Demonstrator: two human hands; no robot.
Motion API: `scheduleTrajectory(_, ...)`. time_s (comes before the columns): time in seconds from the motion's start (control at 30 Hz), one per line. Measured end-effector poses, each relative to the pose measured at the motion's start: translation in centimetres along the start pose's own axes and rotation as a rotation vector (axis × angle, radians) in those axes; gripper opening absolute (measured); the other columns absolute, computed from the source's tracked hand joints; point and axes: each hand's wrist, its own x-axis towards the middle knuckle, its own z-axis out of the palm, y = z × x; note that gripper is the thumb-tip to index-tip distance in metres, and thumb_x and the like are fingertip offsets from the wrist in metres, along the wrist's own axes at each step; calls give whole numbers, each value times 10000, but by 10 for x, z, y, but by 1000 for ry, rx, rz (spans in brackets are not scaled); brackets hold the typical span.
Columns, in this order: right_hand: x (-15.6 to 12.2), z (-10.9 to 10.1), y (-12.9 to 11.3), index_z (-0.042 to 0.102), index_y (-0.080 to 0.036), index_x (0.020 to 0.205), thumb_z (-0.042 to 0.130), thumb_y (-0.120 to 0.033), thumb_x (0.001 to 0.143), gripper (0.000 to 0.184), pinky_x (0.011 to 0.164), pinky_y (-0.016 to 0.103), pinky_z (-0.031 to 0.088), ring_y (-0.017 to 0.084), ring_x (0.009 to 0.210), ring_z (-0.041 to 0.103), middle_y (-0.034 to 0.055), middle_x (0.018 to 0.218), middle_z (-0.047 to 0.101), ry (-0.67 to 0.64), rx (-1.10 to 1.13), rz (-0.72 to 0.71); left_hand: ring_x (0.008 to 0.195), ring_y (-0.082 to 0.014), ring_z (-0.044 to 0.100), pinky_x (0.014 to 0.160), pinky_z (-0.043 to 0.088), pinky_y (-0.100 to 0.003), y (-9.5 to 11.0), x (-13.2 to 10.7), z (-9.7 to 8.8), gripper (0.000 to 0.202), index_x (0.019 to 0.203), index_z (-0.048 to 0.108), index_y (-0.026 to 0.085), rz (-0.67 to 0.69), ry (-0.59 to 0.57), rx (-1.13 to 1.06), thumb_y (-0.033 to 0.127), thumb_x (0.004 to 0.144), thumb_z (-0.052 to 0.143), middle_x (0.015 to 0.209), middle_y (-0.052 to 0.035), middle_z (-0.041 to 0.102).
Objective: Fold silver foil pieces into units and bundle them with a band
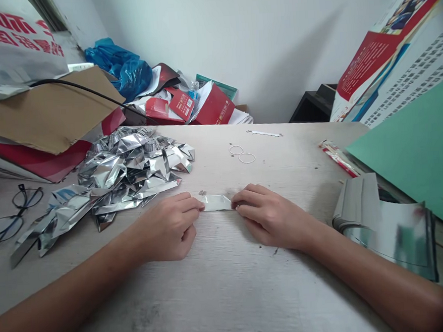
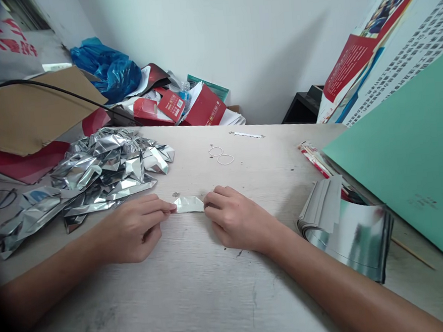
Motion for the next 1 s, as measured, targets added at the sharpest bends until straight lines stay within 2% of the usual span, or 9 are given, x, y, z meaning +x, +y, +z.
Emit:
scheduleTrajectory(0.1, 0, 0, -2, 615, -132, 784, 523, -33, 792, 136, 840, 322, 497, 156, 938, 559, 81, 1042, 663, 43, 58, 28, 882, -227, 651, 776, 555, -377, 0, 4, 2, 160, 817, 678, 117, -87, 44, -101, 46, 830, 535, 1007, -117, 720)
scheduleTrajectory(0.27, 0, 5, -5, 604, -138, 815, 583, -74, 773, 79, 817, 327, 480, 153, 917, 564, 66, 1056, 675, 122, 137, 72, 730, -161, 611, 715, 519, -334, 2, 23, 8, 179, 1016, 720, 183, -675, 63, -251, 287, 871, 706, 929, -36, 656)
scheduleTrajectory(0.4, 1, 12, -8, 614, -155, 804, 585, -150, 896, 97, 799, 296, 466, 129, 884, 562, 44, 990, 676, 182, 143, 157, 866, -209, 595, 778, 476, -356, 9, 35, 8, 233, 964, 701, 200, -867, -27, -294, 354, 807, 779, 954, -32, 651)
scheduleTrajectory(0.5, 2, 15, -9, 601, -159, 802, 568, -209, 943, 153, 796, 287, 464, 129, 875, 557, 52, 940, 659, 173, 165, 253, 914, -208, 581, 792, 450, -343, 14, 36, 11, 218, 896, 659, 204, -882, 20, -369, 347, 793, 787, 962, -18, 651)
scheduleTrajectory(0.6, 4, 14, -9, 596, -172, 860, 565, -276, 958, 147, 810, 284, 474, 136, 906, 570, 51, 944, 655, 140, 254, 374, 824, -174, 571, 747, 438, -317, 17, 31, 16, 203, 886, 598, 212, -856, 70, -505, 328, 825, 752, 853, 19, 624)
scheduleTrajectory(0.7, 6, 12, -9, 608, -208, 1005, 584, -279, 948, 94, 795, 252, 478, 114, 892, 591, 28, 967, 658, 104, 390, 502, 756, -152, 557, 710, 431, -299, 19, 27, 21, 201, 999, 581, 228, -782, 83, -609, 287, 858, 711, 793, 45, 581)
scheduleTrajectory(0.83, 10, 11, -14, 619, -236, 1120, 618, -229, 911, 209, 767, 219, 465, 88, 822, 605, 1, 909, 673, 75, 566, 601, 835, -172, 575, 798, 423, -327, 19, 26, 24, 331, 1206, 623, 258, -668, 52, -526, 305, 886, 695, 859, 25, 628)
scheduleTrajectory(0.9, 13, 10, -17, 641, -236, 1131, 655, -267, 889, 244, 745, 209, 454, 80, 782, 599, -11, 853, 671, 66, 666, 647, 812, -171, 567, 783, 404, -329, 18, 27, 24, 129, 1001, 701, 228, -620, 31, -470, 308, 904, 671, 821, 12, 630)
scheduleTrajectory(1.0, 20, 6, -13, 697, -215, 1053, 630, -422, 903, 265, 704, 201, 435, 75, 748, 578, -6, 815, 665, 114, 805, 746, 683, -140, 513, 652, 361, -297, 16, 27, 22, 242, 669, 595, 170, -658, 62, -480, 268, 879, 664, 701, 15, 570)
